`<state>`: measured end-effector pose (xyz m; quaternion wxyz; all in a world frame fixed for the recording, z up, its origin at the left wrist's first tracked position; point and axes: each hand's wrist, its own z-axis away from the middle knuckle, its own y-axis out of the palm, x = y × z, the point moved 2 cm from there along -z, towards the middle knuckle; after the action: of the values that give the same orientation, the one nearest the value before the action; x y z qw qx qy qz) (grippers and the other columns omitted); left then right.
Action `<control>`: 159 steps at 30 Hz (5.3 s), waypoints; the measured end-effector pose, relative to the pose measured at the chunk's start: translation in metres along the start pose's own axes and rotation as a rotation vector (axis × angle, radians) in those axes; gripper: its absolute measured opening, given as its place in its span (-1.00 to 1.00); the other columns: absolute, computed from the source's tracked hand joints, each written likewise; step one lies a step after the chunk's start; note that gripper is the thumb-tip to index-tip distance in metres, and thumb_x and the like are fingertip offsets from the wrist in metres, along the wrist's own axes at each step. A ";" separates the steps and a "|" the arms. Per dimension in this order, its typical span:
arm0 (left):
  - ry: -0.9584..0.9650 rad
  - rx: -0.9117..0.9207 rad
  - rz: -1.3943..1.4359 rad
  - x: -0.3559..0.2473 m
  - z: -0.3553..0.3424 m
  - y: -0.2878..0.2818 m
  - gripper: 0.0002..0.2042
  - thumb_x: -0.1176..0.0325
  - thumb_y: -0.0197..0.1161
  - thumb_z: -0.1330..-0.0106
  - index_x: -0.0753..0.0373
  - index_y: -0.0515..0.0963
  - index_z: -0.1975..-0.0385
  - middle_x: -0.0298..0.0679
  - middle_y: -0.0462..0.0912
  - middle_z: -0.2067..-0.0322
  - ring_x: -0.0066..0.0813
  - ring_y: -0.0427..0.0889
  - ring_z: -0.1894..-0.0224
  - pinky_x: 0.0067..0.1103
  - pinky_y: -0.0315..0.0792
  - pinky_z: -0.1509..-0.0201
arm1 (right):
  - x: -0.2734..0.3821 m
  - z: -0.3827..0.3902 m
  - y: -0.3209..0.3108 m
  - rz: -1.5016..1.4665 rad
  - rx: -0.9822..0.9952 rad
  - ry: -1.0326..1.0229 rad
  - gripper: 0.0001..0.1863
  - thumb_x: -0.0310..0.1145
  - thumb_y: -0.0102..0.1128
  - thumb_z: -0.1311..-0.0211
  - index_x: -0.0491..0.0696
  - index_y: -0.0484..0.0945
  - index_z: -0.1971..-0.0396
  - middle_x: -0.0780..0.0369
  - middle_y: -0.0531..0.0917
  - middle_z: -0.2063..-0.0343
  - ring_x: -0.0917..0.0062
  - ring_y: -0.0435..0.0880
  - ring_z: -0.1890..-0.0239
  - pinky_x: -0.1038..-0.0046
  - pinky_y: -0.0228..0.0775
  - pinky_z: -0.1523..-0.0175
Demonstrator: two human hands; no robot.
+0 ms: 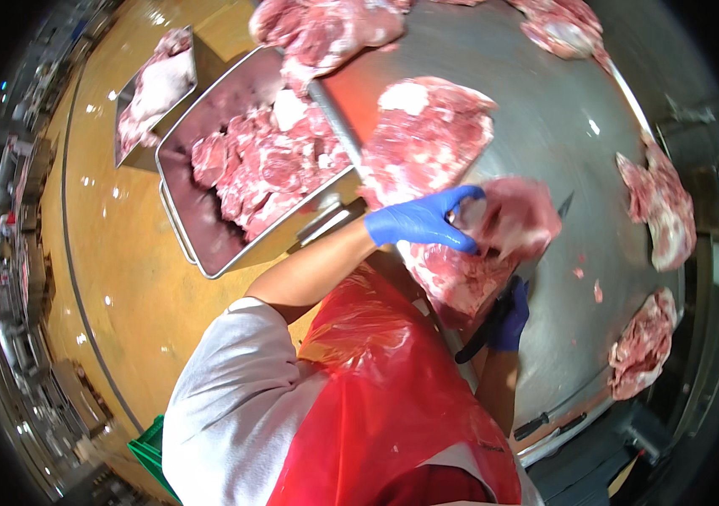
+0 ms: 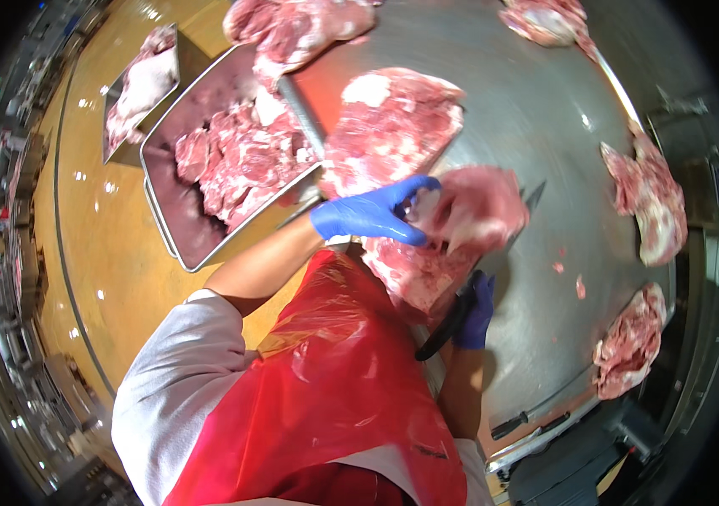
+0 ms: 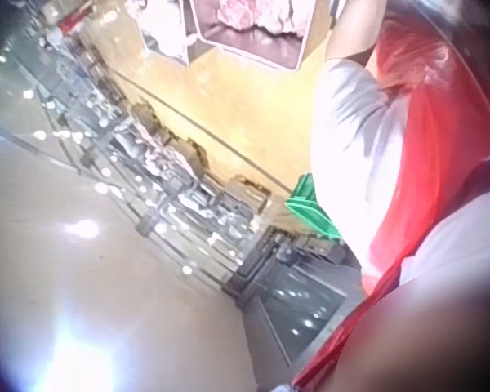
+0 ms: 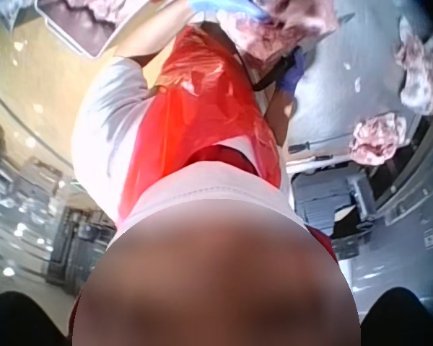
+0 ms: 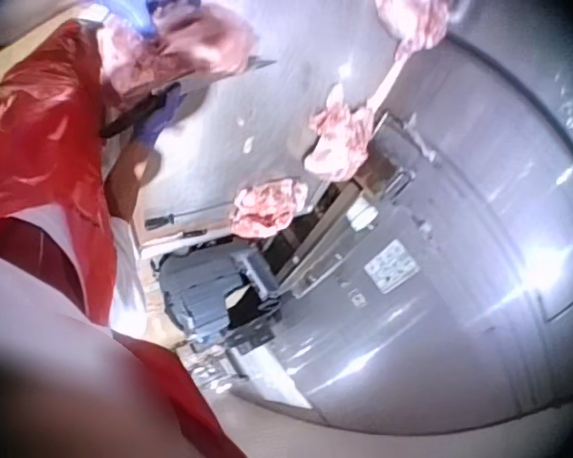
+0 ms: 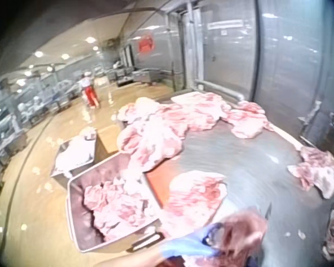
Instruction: The person cuts large pieces of raw meat on a stainless steel table using a knife. They separate the meat into smaller portions and place them into metal trays. The person wears blue gloves and a red apron throughout the task.
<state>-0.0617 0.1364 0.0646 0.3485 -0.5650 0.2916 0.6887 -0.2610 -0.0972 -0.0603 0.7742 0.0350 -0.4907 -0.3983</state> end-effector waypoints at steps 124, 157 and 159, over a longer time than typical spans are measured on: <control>0.237 0.077 -0.129 0.052 -0.247 -0.018 -0.95 0.49 0.32 -0.23 0.21 0.57 0.40 -0.42 0.53 0.50 -0.67 0.48 0.45 -0.64 0.45 0.35 | 0.100 -0.086 0.163 0.926 -0.438 -0.322 -0.32 -0.38 -0.15 -0.40 0.04 -0.03 -0.50 -0.18 0.60 0.03 0.09 0.63 -0.07 0.16 0.43 -0.10; 0.117 0.059 -0.364 0.122 -0.239 -0.177 -0.91 0.55 0.18 -0.17 0.21 0.43 0.48 -0.44 0.37 0.51 -0.71 0.27 0.38 -0.59 0.34 0.34 | -0.012 -0.052 0.195 1.509 -0.184 -0.407 -0.11 -0.47 0.14 -0.15 0.08 -0.04 -0.49 -0.14 0.64 0.18 -0.04 0.67 0.28 0.00 0.47 0.07; 0.005 0.091 -0.215 0.133 -0.233 -0.205 -0.88 0.49 0.32 -0.10 0.24 0.48 0.46 -0.34 0.49 0.50 -0.52 0.39 0.41 -0.47 0.41 0.32 | 0.011 -0.020 0.218 1.590 -0.151 -0.199 -0.06 -0.49 0.15 -0.17 0.11 -0.11 -0.52 -0.09 0.65 0.23 -0.01 0.67 0.35 0.07 0.49 0.17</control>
<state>0.2228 0.0913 -0.1126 0.4450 -0.5782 0.2612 0.6320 -0.1158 0.0371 0.0347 0.7790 -0.4128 -0.4073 0.2386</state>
